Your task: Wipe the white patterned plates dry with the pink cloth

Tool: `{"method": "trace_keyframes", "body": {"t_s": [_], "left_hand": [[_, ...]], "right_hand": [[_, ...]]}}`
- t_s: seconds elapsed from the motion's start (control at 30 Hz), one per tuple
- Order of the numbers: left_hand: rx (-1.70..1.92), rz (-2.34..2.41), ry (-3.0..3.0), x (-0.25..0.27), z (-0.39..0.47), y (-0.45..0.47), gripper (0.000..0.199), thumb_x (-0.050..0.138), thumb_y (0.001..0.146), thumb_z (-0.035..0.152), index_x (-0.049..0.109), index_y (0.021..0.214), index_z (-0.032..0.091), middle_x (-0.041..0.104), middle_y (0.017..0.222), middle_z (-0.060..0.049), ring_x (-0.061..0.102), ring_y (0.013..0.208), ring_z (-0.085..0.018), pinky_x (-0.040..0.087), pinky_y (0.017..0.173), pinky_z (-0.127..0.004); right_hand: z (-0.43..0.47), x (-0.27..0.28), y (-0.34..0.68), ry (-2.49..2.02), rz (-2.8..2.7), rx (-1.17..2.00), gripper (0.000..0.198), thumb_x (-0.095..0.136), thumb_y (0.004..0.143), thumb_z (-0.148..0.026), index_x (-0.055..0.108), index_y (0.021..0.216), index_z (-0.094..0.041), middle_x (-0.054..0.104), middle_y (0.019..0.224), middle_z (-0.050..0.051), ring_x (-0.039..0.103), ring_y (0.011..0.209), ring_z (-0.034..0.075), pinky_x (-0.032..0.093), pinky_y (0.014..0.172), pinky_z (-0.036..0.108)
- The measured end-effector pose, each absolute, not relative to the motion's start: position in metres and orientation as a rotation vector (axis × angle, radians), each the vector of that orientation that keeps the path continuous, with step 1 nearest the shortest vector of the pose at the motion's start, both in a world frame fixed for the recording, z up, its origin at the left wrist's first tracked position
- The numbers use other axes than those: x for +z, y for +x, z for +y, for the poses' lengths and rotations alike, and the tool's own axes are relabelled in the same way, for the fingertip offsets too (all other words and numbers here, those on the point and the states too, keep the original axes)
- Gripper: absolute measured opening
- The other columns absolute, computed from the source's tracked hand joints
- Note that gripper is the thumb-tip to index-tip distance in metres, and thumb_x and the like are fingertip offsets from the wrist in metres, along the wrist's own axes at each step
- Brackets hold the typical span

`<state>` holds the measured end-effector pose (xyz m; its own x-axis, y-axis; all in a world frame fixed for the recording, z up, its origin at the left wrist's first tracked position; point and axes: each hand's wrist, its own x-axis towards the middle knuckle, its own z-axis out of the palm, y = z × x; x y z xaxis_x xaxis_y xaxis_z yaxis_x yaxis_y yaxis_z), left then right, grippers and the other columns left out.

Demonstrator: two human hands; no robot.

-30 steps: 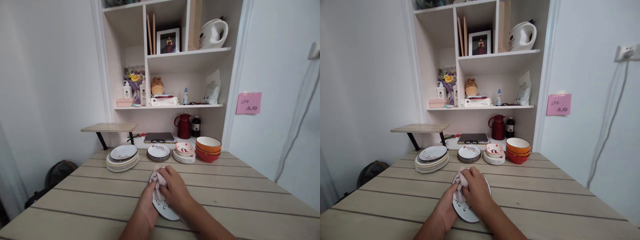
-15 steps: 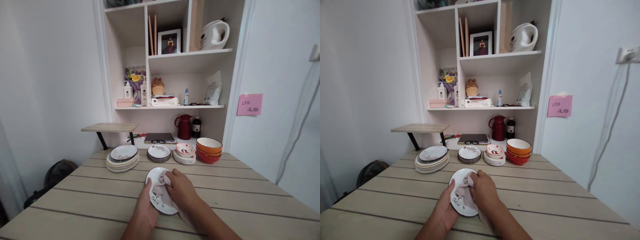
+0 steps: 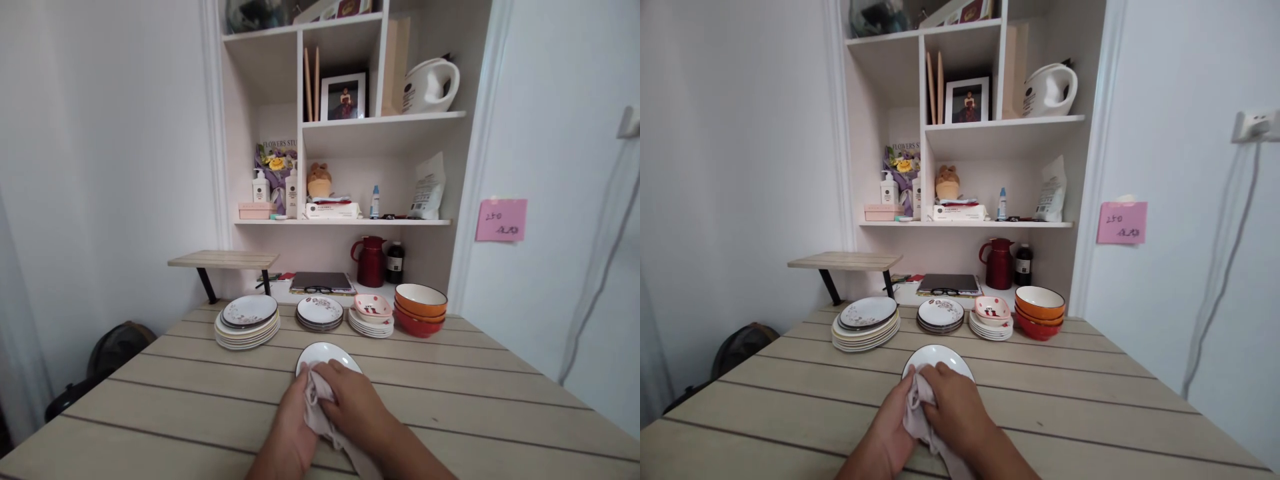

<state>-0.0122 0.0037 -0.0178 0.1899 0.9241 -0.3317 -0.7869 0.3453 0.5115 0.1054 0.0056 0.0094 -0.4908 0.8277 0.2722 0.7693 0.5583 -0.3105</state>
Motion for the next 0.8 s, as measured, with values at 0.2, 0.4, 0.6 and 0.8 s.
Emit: {"method": "trace_keyframes", "body": {"t_s": [0.2,0.4,0.6,0.8], "left_hand": [[1.200,0.590,0.263,-0.015,0.002,-0.010,0.044,0.058,0.084,0.036,0.059,0.118,0.008,0.072,0.097,-0.016,0.068,0.089,-0.028,0.047,0.087,-0.040],[1.135,0.605,0.283,-0.015,0.002,-0.012,0.050,0.056,0.085,0.038,0.054,0.124,0.007,0.070,0.102,-0.017,0.067,0.093,-0.029,0.045,0.090,-0.042],[1.103,0.609,0.241,-0.016,0.003,-0.016,0.052,0.057,0.083,0.041,0.056,0.120,0.006,0.071,0.097,-0.017,0.067,0.091,-0.031,0.046,0.088,-0.042],[1.115,0.696,0.304,-0.014,0.000,-0.013,0.043,0.057,0.082,0.044,0.064,0.104,0.008,0.073,0.085,-0.015,0.069,0.082,-0.030,0.049,0.080,-0.041]], "right_hand": [[0.023,0.013,0.115,-1.466,-2.284,0.128,0.043,0.049,0.080,-0.024,0.053,0.123,-0.031,0.058,0.107,0.005,0.055,0.100,0.020,0.035,0.081,0.026],[0.024,0.012,0.134,-1.598,-2.327,0.174,0.039,0.048,0.078,-0.025,0.054,0.117,-0.025,0.063,0.106,0.007,0.059,0.092,0.021,0.034,0.071,0.028],[-0.007,0.019,0.123,-1.442,-2.520,0.224,0.034,0.050,0.073,-0.022,0.057,0.106,-0.024,0.067,0.100,0.008,0.060,0.089,0.024,0.033,0.070,0.030],[-0.009,0.014,0.099,-1.302,-2.456,0.259,0.049,0.049,0.073,-0.016,0.053,0.119,-0.031,0.060,0.108,0.005,0.056,0.097,0.022,0.034,0.083,0.032]]}}
